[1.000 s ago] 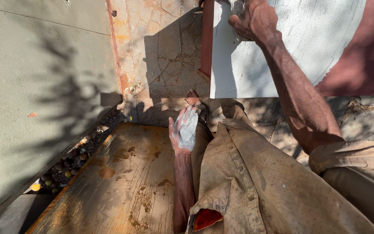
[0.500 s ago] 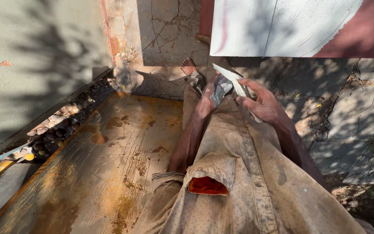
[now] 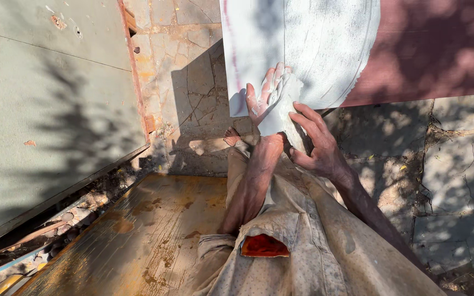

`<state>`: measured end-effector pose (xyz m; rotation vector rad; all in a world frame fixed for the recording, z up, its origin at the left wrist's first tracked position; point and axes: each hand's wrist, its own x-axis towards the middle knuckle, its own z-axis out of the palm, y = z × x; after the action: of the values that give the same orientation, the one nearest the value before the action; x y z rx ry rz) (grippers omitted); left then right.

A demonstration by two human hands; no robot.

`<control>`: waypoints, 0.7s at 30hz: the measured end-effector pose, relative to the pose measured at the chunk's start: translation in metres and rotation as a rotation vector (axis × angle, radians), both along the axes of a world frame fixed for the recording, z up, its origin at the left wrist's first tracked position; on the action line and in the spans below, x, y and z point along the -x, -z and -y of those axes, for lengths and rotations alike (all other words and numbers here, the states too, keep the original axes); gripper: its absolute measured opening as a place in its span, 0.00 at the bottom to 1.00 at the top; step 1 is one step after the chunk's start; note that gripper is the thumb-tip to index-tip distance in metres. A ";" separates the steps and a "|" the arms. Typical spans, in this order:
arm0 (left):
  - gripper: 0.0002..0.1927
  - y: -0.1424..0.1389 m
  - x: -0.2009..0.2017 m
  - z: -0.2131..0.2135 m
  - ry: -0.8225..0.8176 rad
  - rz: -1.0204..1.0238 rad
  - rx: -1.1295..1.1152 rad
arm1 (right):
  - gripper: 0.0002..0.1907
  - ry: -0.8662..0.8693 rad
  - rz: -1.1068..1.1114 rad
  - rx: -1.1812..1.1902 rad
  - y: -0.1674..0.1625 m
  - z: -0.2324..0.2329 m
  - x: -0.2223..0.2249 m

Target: The person scoops white plaster paste from a molding box and carries handfuls of it to a large board lying on a work surface. They press and spread the plaster over the board's surface by hand, covering the reddish panel with successive handfuls of paste.

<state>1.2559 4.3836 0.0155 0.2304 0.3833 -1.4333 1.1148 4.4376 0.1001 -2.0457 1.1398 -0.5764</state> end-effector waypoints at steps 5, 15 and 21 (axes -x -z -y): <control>0.46 -0.039 0.007 0.019 -0.060 0.151 0.169 | 0.40 -0.034 -0.033 -0.310 0.005 0.050 0.063; 0.49 -0.037 0.139 0.067 -0.028 -0.125 0.142 | 0.31 -0.028 1.750 -1.366 0.075 0.122 0.205; 0.50 -0.048 0.155 0.070 0.033 -0.170 0.156 | 0.29 0.171 1.751 -1.276 0.096 0.093 0.267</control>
<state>1.1010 4.3135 0.0638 -0.0120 0.4048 -1.5125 0.8479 4.3446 0.0041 0.0136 0.2547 -0.9684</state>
